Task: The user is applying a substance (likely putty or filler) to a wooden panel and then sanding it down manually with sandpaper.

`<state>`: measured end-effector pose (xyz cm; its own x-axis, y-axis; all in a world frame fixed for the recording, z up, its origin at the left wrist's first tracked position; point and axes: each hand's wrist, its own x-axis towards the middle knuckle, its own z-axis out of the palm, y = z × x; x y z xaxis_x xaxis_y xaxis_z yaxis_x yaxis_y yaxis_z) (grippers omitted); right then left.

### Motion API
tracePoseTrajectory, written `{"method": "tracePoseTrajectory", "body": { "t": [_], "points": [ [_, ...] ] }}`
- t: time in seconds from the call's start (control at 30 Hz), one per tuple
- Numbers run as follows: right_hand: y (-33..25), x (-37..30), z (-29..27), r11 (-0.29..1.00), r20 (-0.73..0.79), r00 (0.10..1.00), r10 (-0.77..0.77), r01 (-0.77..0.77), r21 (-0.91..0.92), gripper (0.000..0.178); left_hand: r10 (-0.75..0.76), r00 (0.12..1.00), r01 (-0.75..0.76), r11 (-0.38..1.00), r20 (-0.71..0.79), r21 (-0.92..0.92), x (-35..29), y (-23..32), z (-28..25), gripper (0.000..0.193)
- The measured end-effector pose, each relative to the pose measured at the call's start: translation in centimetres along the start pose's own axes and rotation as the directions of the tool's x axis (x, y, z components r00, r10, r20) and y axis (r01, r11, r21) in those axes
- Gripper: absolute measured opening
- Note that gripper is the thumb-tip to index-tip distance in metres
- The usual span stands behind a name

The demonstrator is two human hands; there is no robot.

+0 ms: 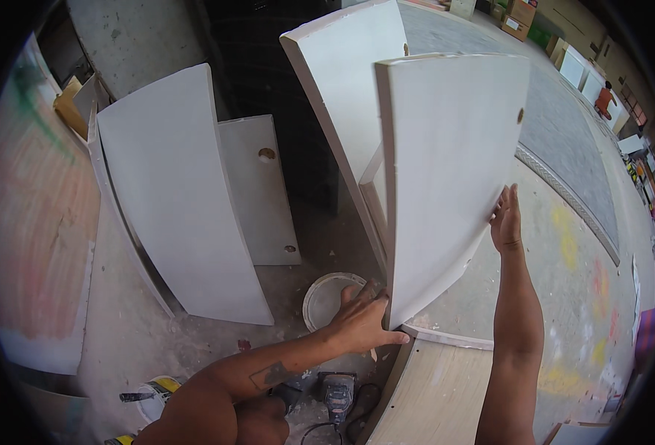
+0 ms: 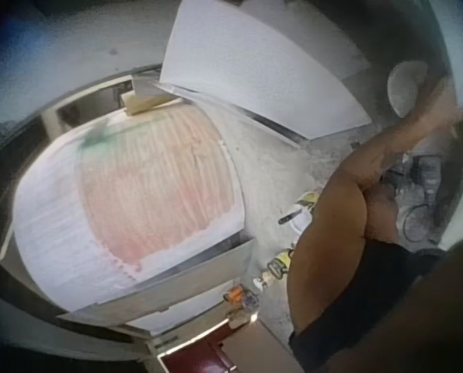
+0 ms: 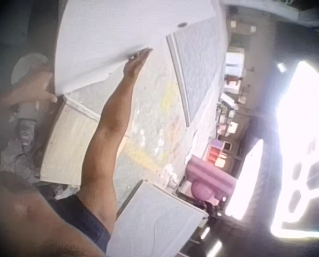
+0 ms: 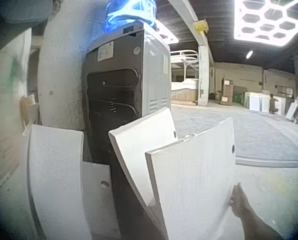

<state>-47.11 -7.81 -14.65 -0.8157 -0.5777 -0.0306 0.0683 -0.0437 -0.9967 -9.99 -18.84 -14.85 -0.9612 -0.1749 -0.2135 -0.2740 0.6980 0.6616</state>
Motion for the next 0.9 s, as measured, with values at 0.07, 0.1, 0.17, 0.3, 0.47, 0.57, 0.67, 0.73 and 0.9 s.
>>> {"method": "tracePoseTrajectory", "body": {
  "t": [0.07, 0.1, 0.17, 0.3, 0.47, 0.57, 0.67, 0.73, 0.9],
  "points": [
    [0.1, 0.6, 0.8, 1.0, 0.042, 0.999, 0.025, -0.025, 0.01, 0.096, -0.011, 1.0, 0.011, 1.0, 0.0, -0.006, -0.1, -0.3, -0.2, 0.09],
    [0.2, 1.0, 1.2, 1.0, 0.122, 0.992, 0.026, -0.027, 0.01, 0.098, -0.009, 1.0, 0.009, 1.0, -0.018, -0.017, -0.2, -0.4, -0.4, 0.088],
    [0.7, 1.8, 2.0, 0.999, 0.105, 0.993, 0.053, -0.053, 0.004, 0.098, -0.011, 0.999, 0.01, 1.0, -0.041, -0.028, -0.4, -0.6, -0.5, 0.087],
    [2.0, 3.3, 3.0, 0.998, 0.036, 0.999, 0.029, -0.027, -0.049, 0.098, -0.041, 0.999, 0.041, 0.999, 0.008, -0.009, -0.6, -1.0, -0.7, 0.088],
    [2.9, 4.2, 3.3, 0.998, 0.074, 0.997, 0.012, -0.007, -0.059, 0.096, -0.051, 0.998, 0.051, 0.999, 0.019, 0.015, -0.5, -1.6, -0.6, 0.089],
    [2.5, 4.1, 3.5, 0.997, 0.12, 0.992, 0.049, -0.041, -0.07, 0.095, -0.059, 0.998, 0.058, 0.998, 0.037, 0.022, -0.6, -1.9, -0.5, 0.087],
    [1.9, 3.7, 4.0, 0.994, 0.097, 0.993, 0.062, -0.052, -0.095, 0.093, -0.061, 0.998, 0.061, 0.998, 0.012, 0.032, -0.6, -2.1, -0.4, 0.085],
    [1.6, 3.4, 4.4, 0.994, 0.053, 0.997, 0.06, -0.054, -0.099, 0.093, -0.063, 0.998, 0.063, 0.998, -0.013, 0.016, -0.5, -2.2, -0.4, 0.082],
    [0.9, 2.6, 5.7, 0.996, 0.041, 0.999, -0.034, 0.037, -0.081, 0.093, -0.101, 0.995, 0.101, 0.995, 0.008, -0.006, -0.5, -2.5, -0.6, 0.078]
  ]
}}
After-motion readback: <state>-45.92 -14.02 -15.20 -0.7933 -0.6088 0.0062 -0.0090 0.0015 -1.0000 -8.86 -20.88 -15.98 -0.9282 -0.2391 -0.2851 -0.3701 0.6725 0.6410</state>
